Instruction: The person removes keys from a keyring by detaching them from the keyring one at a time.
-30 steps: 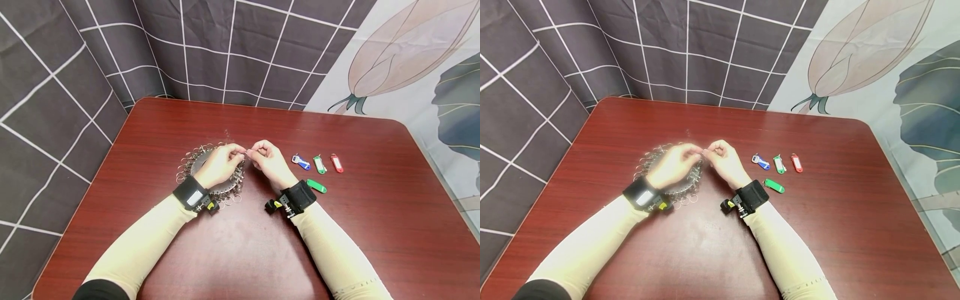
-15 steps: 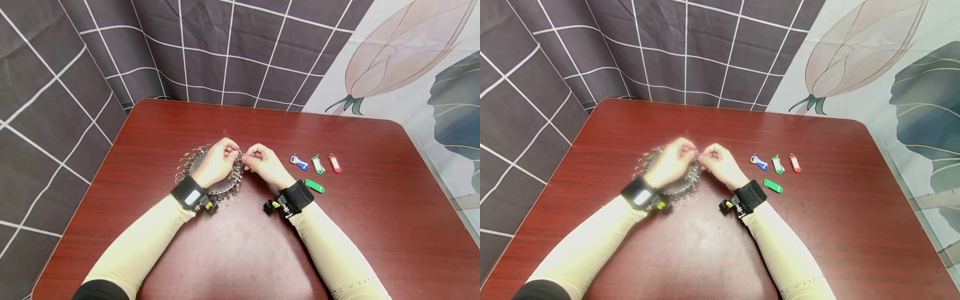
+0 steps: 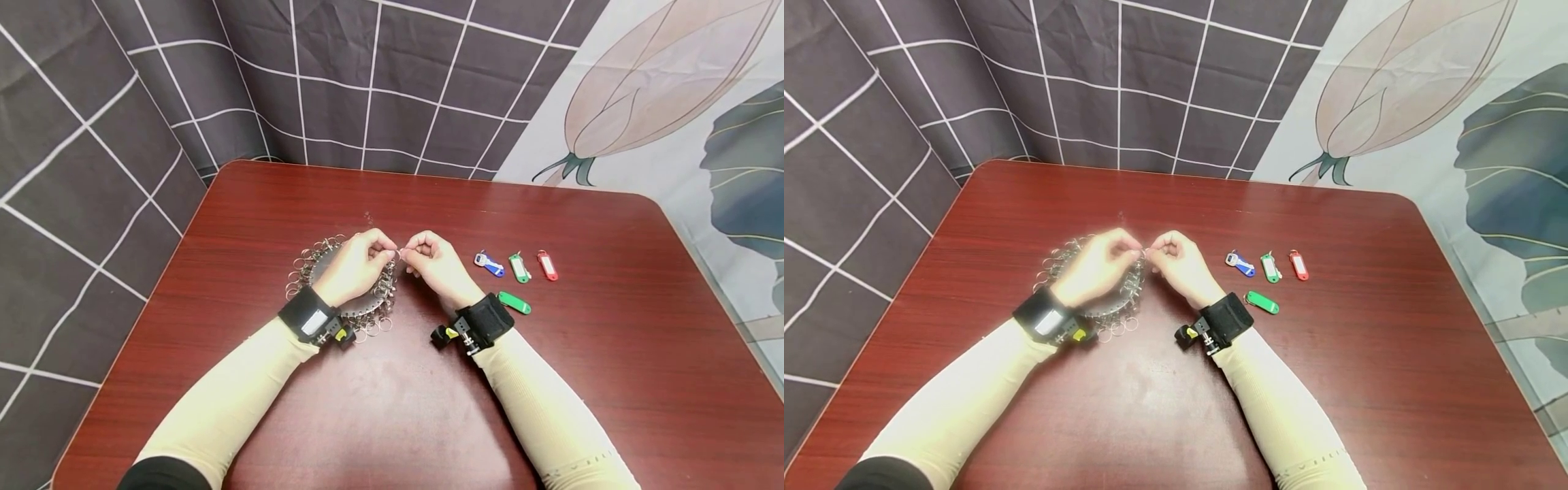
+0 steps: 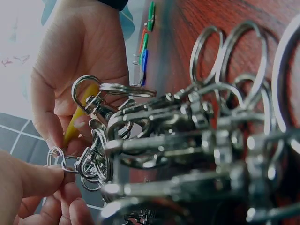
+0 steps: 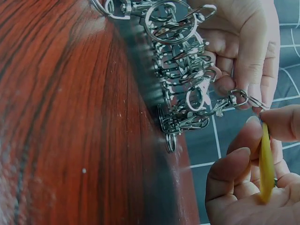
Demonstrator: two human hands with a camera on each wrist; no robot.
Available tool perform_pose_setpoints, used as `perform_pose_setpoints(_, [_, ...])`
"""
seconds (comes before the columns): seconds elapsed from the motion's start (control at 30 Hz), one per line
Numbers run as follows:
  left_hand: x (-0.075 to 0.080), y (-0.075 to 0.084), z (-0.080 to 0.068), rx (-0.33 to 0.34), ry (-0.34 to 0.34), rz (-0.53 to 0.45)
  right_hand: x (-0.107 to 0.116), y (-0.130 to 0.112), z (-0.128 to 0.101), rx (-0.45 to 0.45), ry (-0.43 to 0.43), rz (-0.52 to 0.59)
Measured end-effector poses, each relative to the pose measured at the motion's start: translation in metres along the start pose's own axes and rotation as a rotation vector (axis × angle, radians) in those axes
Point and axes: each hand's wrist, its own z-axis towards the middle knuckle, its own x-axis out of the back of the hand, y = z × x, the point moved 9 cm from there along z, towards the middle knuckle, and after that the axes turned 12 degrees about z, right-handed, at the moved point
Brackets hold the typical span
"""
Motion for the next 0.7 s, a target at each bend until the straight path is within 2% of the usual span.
perform_pose_setpoints(0.17, [-0.004, 0.0, 0.0, 0.004, -0.056, 0.048, -0.003, -0.011, -0.003, 0.009, 0.016, 0.013])
perform_pose_setpoints(0.33, [-0.008, 0.0, -0.002, -0.002, -0.11, 0.083, 0.0, -0.007, -0.001, -0.012, 0.033, 0.026])
perform_pose_setpoints(0.7, [-0.011, -0.001, -0.001, 0.0, -0.118, 0.098, 0.004, 0.0, 0.001, 0.013, 0.052, 0.013])
